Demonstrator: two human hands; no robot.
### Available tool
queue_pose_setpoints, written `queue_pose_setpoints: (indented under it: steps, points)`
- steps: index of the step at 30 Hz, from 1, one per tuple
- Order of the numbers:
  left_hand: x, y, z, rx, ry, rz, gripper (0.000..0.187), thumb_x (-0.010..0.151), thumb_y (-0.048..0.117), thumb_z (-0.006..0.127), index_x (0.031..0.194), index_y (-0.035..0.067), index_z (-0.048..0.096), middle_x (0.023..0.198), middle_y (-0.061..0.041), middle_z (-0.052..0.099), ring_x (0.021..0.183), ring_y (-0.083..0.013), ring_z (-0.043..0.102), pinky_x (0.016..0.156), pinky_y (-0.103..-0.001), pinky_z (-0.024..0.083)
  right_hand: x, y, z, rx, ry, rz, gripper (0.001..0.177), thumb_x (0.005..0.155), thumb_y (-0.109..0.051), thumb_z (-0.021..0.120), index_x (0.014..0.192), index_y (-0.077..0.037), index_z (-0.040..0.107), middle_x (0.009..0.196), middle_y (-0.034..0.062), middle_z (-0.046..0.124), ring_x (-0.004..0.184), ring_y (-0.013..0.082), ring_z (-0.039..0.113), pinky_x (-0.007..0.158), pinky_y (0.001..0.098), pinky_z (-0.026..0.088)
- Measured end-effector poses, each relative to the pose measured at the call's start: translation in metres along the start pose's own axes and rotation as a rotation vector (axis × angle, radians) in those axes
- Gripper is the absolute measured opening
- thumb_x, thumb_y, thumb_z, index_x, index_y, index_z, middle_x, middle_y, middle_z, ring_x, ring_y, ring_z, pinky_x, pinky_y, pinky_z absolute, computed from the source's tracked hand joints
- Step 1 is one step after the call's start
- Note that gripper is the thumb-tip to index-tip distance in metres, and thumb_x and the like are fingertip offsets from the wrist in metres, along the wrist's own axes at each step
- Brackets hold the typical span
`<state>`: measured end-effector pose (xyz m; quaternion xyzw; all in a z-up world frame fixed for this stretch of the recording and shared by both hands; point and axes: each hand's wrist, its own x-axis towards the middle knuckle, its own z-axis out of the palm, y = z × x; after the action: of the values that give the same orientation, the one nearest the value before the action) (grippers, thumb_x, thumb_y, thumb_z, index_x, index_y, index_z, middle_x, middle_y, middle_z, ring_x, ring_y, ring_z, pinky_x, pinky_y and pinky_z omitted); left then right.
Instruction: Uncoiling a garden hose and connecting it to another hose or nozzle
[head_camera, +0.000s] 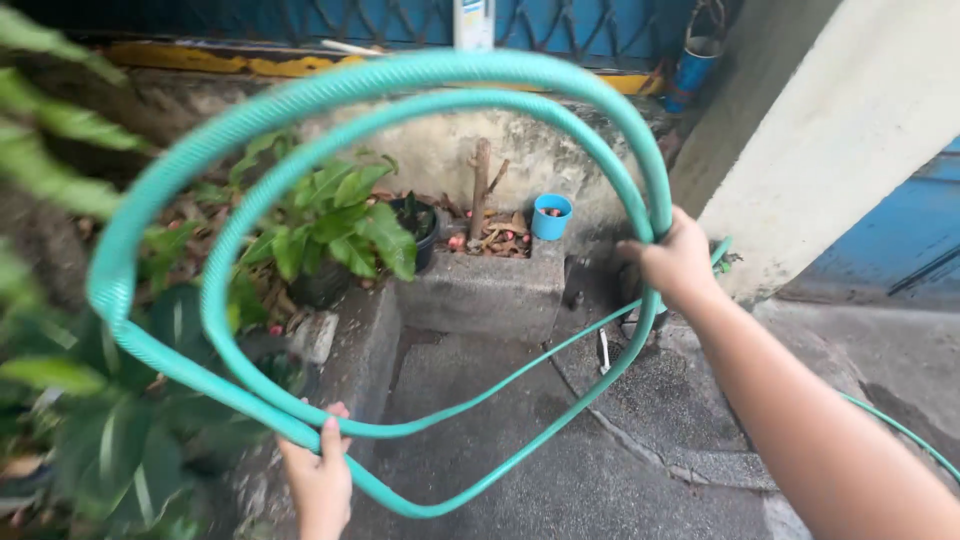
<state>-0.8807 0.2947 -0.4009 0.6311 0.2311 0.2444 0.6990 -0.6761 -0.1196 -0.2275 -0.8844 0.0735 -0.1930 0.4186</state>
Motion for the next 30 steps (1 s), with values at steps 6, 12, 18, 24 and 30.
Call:
queue_pose_setpoints:
  steps: [6, 12, 18, 24, 30]
  points:
    - [-0.089, -0.004, -0.096, 0.014, 0.148, -0.134, 0.052, 0.101, 0.013, 0.051, 0.15, 0.015, 0.032, 0.131, -0.013, 0.068, 0.119, -0.0238, 0.066, 0.098, -0.047, 0.056, -0.127, -0.008, -0.013, -0.058, -0.069, 0.095, 0.029, 0.077, -0.025, 0.087, 0.095, -0.016, 0.066, 0.076, -0.001, 0.06, 0.071, 0.0161, 0.052, 0.069, 0.0354, 0.046]
    - [-0.191, 0.035, -0.185, 0.006, 0.133, -0.074, 0.045, 0.104, 0.013, 0.042, 0.147, 0.01, 0.029, 0.126, -0.019, 0.065, 0.105, -0.0298, 0.067, 0.088, -0.046, 0.061, -0.244, 0.035, -0.024, -0.172, -0.099, 0.101, 0.035, 0.065, -0.024, 0.094, 0.09, -0.024, 0.069, 0.077, -0.0003, 0.064, 0.075, 0.0161, 0.056, 0.068, 0.0362, 0.045]
    - [-0.275, 0.061, -0.255, 0.071, 0.079, -0.17, 0.028, 0.108, 0.01, 0.044, 0.135, 0.008, 0.036, 0.09, -0.022, 0.067, 0.054, -0.0266, 0.057, 0.055, -0.042, 0.054, -0.356, 0.091, -0.016, -0.295, -0.157, -0.03, 0.028, 0.064, -0.008, 0.082, 0.089, -0.019, 0.074, 0.088, 0.0054, 0.075, 0.091, 0.0259, 0.071, 0.079, 0.0417, 0.052]
    - [-0.318, 0.054, -0.314, 0.1, 0.135, -0.139, 0.025, 0.106, 0.004, 0.051, 0.13, 0.005, 0.049, 0.08, -0.022, 0.064, 0.045, -0.0208, 0.044, 0.043, -0.035, 0.041, -0.446, 0.095, 0.005, -0.231, -0.139, 0.0, 0.069, 0.06, -0.012, 0.085, 0.126, -0.012, 0.064, 0.119, 0.0142, 0.059, 0.106, 0.0406, 0.063, 0.096, 0.046, 0.05]
    - [-0.353, 0.068, -0.361, 0.126, 0.056, -0.154, 0.024, 0.102, 0.007, 0.055, 0.125, 0.0, 0.055, 0.073, -0.022, 0.064, 0.041, -0.021, 0.04, 0.042, -0.032, 0.034, -0.516, 0.023, 0.005, -0.083, 0.027, -0.049, 0.021, 0.081, -0.026, 0.071, 0.079, -0.013, 0.055, 0.085, 0.0101, 0.059, 0.081, 0.0346, 0.059, 0.074, 0.0443, 0.044]
